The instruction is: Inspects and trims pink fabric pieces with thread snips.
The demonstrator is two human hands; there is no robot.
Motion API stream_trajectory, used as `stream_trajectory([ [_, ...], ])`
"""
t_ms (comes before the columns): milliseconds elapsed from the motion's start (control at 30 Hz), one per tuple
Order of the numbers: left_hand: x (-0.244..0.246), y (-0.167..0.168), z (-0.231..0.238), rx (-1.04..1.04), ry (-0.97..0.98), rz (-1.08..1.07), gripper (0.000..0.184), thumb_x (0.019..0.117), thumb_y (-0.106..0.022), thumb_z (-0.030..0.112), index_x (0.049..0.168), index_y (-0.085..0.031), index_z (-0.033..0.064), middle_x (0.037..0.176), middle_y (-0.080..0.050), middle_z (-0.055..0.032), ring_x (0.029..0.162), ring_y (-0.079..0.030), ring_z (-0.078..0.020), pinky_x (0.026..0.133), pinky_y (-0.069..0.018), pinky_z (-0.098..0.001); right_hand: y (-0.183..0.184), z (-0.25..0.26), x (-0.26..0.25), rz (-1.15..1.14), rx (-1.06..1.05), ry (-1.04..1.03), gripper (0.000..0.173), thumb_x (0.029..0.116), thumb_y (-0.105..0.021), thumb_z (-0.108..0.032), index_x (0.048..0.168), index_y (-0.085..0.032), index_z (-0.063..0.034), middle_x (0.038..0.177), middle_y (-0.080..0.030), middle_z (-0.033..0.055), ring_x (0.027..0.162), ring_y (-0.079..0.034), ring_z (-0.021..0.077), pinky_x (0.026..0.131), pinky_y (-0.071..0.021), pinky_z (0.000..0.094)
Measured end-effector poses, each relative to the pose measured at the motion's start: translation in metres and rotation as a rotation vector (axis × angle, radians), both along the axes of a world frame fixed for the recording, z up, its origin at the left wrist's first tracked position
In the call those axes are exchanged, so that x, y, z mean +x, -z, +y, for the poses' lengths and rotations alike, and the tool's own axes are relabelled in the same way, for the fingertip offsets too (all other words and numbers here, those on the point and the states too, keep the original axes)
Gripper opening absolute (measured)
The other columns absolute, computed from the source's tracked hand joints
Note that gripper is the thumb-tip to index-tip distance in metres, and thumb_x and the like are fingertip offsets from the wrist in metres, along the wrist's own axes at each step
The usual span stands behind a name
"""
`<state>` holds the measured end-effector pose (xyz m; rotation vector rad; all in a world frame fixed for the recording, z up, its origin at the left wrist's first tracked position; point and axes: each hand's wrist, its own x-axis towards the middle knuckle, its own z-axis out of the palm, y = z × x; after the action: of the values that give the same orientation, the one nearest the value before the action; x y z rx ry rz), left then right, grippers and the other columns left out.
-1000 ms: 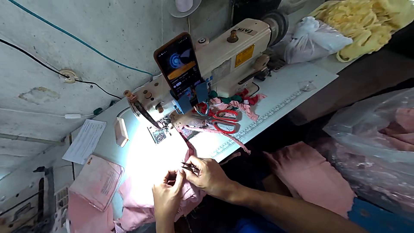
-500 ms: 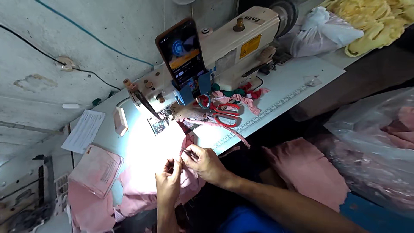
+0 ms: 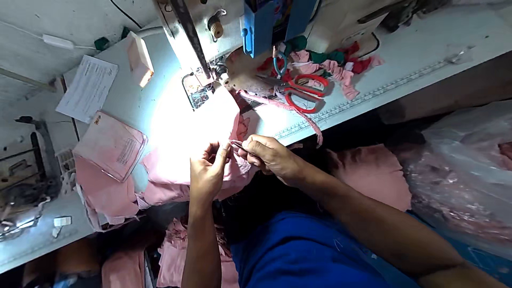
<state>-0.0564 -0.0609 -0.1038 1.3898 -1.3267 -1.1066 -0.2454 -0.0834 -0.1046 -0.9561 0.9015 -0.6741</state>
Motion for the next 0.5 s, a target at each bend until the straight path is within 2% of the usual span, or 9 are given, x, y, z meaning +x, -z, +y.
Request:
stream_trajectory([
  [233, -0.002, 0.001, -0.001, 0.012, 0.004, -0.041, 0.013, 0.1028, -0.063, 0.017, 0.096, -0.068, 0.0066, 0.077, -0.068, -0.0025, 0.062, -0.063, -0.0102, 0.056, -0.0541, -0.0249, 0.005, -0.004, 0.002, 0.065, -0.025, 0.024, 0.027, 0.1076, -0.051, -0.025, 0.088, -0.058, -0.0078, 0.061, -0.049, -0.0006, 0.049, -0.041, 0.0047, 0.046, -0.0320, 0.0190],
  [367, -0.004, 0.000, -0.001, 0.029, -0.005, -0.041, 0.012, 0.1024, -0.064, 0.017, 0.098, -0.068, 0.0071, 0.078, -0.068, -0.0026, 0.063, -0.064, -0.0101, 0.057, -0.0548, -0.0248, 0.009, -0.004, 0.005, 0.116, -0.119, 0.080, 0.026, 0.1047, -0.056, -0.025, 0.085, -0.059, -0.0086, 0.060, -0.051, -0.0004, 0.050, -0.045, 0.0061, 0.048, -0.0355, 0.0206],
  [500, -0.005, 0.003, -0.002, 0.045, -0.012, -0.014, 0.012, 0.1017, -0.063, 0.014, 0.097, -0.069, 0.0045, 0.080, -0.069, -0.0022, 0.068, -0.066, -0.0099, 0.063, -0.0570, -0.0252, 0.010, -0.004, 0.009, 0.169, -0.138, 0.112, 0.024, 0.1020, -0.061, -0.023, 0.083, -0.060, -0.0085, 0.064, -0.055, -0.0017, 0.056, -0.052, 0.0052, 0.054, -0.0432, 0.0217],
])
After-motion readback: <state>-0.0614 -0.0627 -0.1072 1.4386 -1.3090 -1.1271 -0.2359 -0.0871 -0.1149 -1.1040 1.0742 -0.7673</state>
